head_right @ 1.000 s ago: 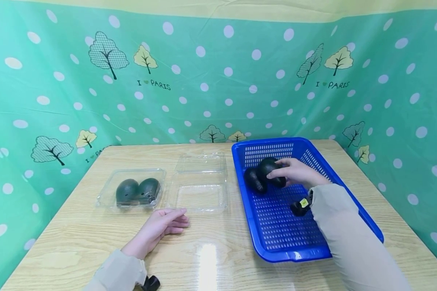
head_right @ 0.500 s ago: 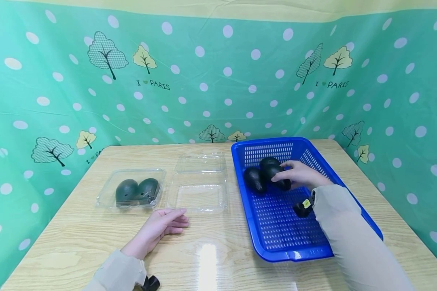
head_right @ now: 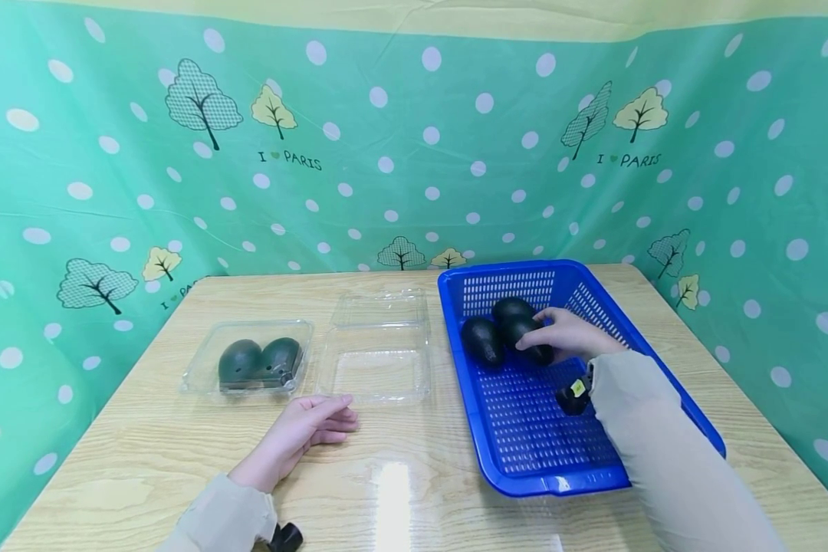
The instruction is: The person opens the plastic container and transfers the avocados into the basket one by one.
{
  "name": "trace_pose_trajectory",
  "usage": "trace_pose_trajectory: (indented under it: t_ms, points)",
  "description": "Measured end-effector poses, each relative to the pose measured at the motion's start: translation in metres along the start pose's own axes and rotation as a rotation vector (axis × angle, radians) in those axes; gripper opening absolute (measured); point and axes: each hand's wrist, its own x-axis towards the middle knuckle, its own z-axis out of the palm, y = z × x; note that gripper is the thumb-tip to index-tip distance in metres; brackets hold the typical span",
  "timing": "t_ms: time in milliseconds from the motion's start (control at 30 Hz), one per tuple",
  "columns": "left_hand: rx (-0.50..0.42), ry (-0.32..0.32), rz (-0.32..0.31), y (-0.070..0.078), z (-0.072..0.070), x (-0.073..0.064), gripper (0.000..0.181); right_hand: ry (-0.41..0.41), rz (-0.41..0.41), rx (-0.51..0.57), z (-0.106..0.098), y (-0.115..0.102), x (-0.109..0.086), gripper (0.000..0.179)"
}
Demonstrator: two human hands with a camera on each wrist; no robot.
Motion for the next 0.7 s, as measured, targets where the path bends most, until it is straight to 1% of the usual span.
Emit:
trace_pose_trajectory:
  t_ms: [367, 700]
  points:
    - [0.001, 0.008, 0.001, 0.0004, 0.0007, 0.0001, 0.047, -0.002, 0.025, -0.033, 0.0027, 0.0027, 0.0016, 0.087]
    - [0.003, 0.007, 0.001, 0.0010, 0.0010, 0.0002, 0.046, -0.005, 0.021, -0.042, 0.0042, 0.0011, 0.0013, 0.084]
